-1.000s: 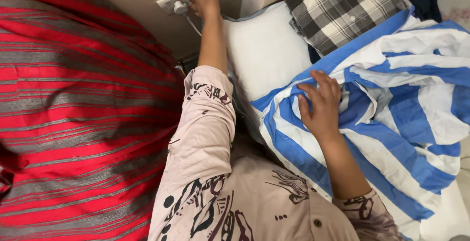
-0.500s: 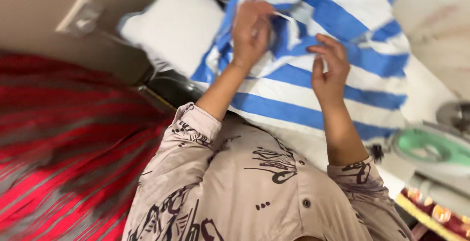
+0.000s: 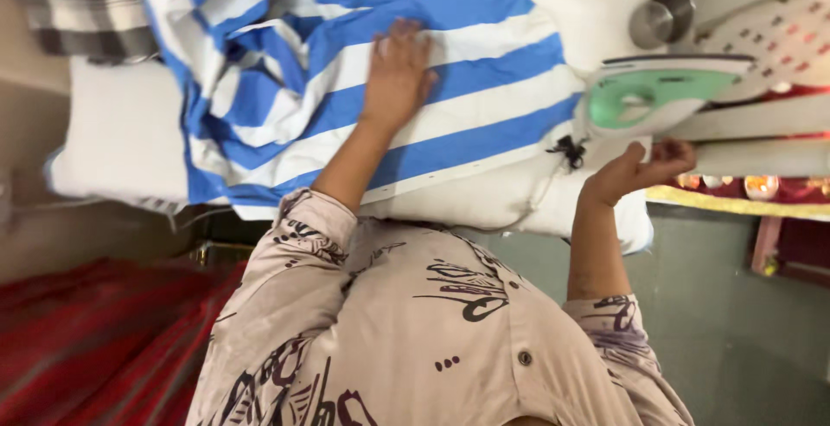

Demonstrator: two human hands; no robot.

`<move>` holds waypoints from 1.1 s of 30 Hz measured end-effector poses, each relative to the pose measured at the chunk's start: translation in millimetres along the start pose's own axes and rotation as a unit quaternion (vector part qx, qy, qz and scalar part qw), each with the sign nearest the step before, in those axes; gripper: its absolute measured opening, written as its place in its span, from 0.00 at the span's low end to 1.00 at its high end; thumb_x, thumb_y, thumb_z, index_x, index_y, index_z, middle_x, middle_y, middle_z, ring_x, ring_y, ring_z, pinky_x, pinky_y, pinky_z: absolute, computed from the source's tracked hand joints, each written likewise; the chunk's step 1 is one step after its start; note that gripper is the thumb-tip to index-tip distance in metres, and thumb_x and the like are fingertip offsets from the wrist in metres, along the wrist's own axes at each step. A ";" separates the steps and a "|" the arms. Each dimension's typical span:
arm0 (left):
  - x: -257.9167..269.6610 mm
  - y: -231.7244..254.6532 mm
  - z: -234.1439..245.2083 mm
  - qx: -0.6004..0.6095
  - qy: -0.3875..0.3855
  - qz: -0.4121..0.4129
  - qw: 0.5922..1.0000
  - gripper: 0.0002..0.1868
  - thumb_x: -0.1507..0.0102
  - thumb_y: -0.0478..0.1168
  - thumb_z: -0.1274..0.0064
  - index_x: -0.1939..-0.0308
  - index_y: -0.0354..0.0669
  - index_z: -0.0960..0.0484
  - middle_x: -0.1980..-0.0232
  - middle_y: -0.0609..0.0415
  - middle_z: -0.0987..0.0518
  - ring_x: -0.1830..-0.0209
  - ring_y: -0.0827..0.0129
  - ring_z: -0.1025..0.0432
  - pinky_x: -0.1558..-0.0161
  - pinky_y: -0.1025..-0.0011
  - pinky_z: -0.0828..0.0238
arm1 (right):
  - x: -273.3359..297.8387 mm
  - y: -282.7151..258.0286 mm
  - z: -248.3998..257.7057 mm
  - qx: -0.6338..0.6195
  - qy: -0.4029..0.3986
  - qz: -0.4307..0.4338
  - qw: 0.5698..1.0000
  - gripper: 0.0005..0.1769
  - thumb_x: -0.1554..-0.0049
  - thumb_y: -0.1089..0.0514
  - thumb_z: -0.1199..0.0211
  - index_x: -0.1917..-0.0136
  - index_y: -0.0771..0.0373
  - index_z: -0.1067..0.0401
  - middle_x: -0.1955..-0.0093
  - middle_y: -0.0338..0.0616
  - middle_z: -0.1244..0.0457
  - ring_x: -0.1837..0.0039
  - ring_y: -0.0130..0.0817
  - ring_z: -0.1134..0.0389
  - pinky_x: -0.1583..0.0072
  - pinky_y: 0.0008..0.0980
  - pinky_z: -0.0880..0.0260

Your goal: The person irons a blue and white striped shirt on an ironing board. They repeatedly smooth the fabric with their hands, reposition the shirt, and use a green and white iron to press different sections including the body and sleeves.

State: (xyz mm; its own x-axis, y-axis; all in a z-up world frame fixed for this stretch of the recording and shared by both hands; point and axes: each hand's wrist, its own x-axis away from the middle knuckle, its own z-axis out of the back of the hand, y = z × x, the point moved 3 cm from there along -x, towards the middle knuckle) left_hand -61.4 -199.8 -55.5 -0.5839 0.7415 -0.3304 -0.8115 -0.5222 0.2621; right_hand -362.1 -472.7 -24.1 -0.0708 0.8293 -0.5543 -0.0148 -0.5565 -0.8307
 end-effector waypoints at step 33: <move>-56.0 80.3 -15.3 0.335 0.120 0.085 0.931 0.09 0.29 0.39 0.51 0.54 0.41 0.16 0.53 0.47 0.16 0.54 0.52 0.22 0.52 0.60 0.26 | -14.3 -34.4 -36.7 0.188 -0.627 -0.232 0.720 0.35 0.36 0.60 0.44 0.20 0.47 0.53 0.61 0.53 0.32 0.66 0.36 0.30 0.56 0.37 0.28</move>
State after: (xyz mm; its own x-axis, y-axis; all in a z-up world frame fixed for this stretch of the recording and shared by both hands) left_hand -94.2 -289.7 -29.8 -0.7559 0.5153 -0.4039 -0.5581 -0.1846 0.8090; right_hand -323.9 -463.6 10.5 -0.8119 0.3641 0.4564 -0.5791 -0.4036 -0.7083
